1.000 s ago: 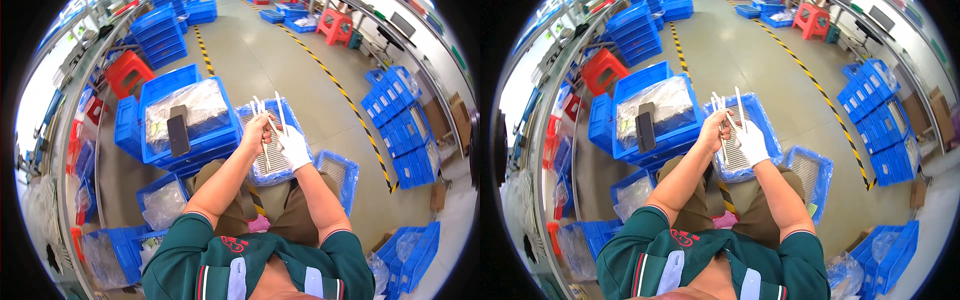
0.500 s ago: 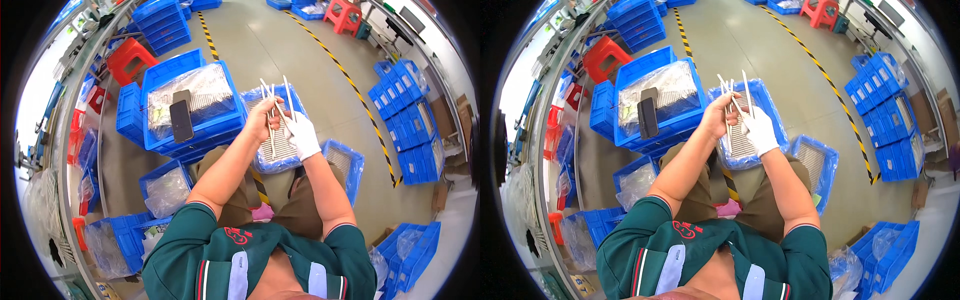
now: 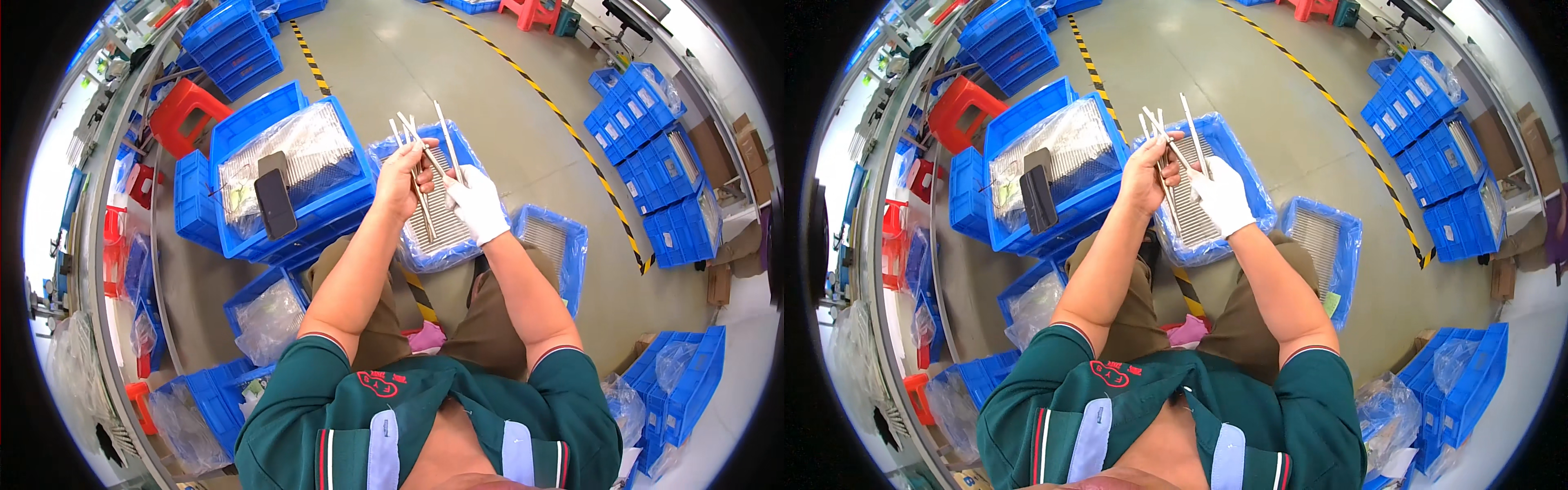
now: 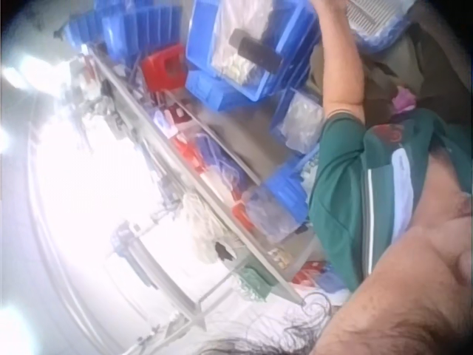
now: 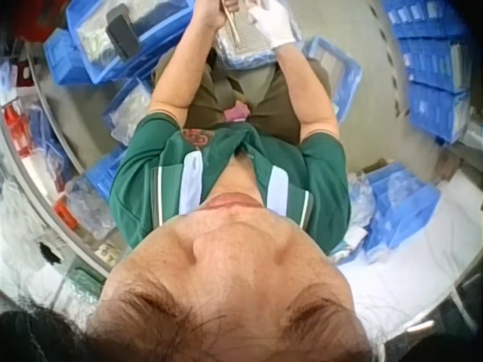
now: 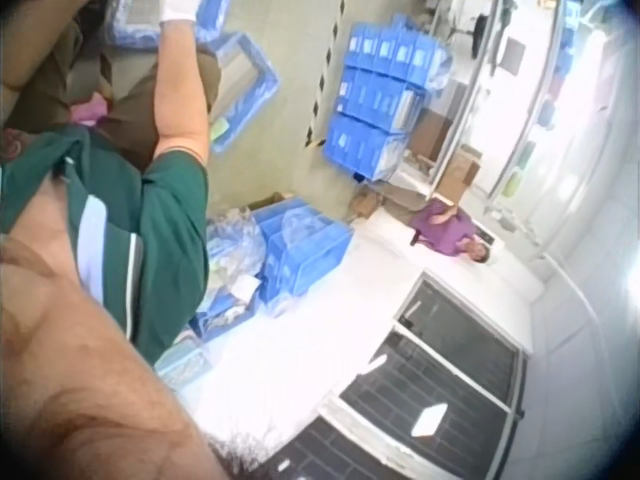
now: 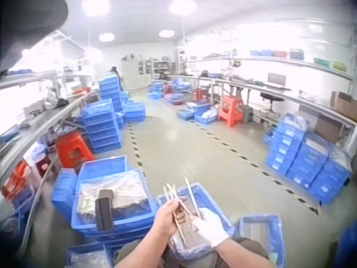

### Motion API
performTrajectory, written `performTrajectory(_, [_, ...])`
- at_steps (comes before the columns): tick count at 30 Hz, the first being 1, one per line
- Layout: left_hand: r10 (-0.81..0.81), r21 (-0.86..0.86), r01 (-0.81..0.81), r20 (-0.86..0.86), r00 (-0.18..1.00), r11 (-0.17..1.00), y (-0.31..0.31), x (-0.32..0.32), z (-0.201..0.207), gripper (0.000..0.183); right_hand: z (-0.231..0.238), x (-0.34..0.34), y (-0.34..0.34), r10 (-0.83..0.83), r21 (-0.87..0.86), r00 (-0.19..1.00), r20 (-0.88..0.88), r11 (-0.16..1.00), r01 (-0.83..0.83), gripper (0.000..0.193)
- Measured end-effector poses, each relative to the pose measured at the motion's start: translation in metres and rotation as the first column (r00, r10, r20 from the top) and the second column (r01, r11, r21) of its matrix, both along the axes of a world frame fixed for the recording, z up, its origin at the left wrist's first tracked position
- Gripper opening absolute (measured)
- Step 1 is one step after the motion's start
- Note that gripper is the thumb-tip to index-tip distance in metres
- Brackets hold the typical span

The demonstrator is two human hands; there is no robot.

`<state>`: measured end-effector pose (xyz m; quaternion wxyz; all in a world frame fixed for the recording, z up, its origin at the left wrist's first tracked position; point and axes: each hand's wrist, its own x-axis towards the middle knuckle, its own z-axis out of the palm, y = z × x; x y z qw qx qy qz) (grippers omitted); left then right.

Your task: The person sits on a low stool in a factory and sorts thin metal rods. They pick up bundles of rods from a blue crate, separate them into smaller groups, and place them back into the crate.

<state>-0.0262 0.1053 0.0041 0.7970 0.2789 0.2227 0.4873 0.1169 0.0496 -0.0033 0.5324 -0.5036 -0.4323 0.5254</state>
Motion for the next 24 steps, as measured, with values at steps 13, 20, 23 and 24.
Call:
performTrajectory(13, [-0.005,-0.049,-0.003,-0.167,0.986,0.999,0.01,-0.003,-0.01,0.025,-0.004,0.0,0.001,-0.11,0.172,0.904,0.413,0.984,0.041,0.014])
performTrajectory(20, [0.032,0.05,-0.025,-0.131,0.991,0.998,0.0,0.01,0.005,0.023,0.019,0.004,-0.007,-0.015,0.028,0.998,0.067,1.0,0.014,0.008])
performTrajectory(23, [-0.052,0.071,0.072,-0.253,0.966,0.995,-0.004,0.012,-0.003,0.025,0.024,0.001,-0.008,-0.062,0.04,0.998,-0.021,0.997,0.063,0.009])
performTrajectory(24, [-0.06,0.06,0.076,-0.226,0.972,0.995,-0.005,0.014,-0.003,0.025,0.025,-0.001,-0.009,-0.078,0.037,0.994,-0.078,0.996,0.081,0.009])
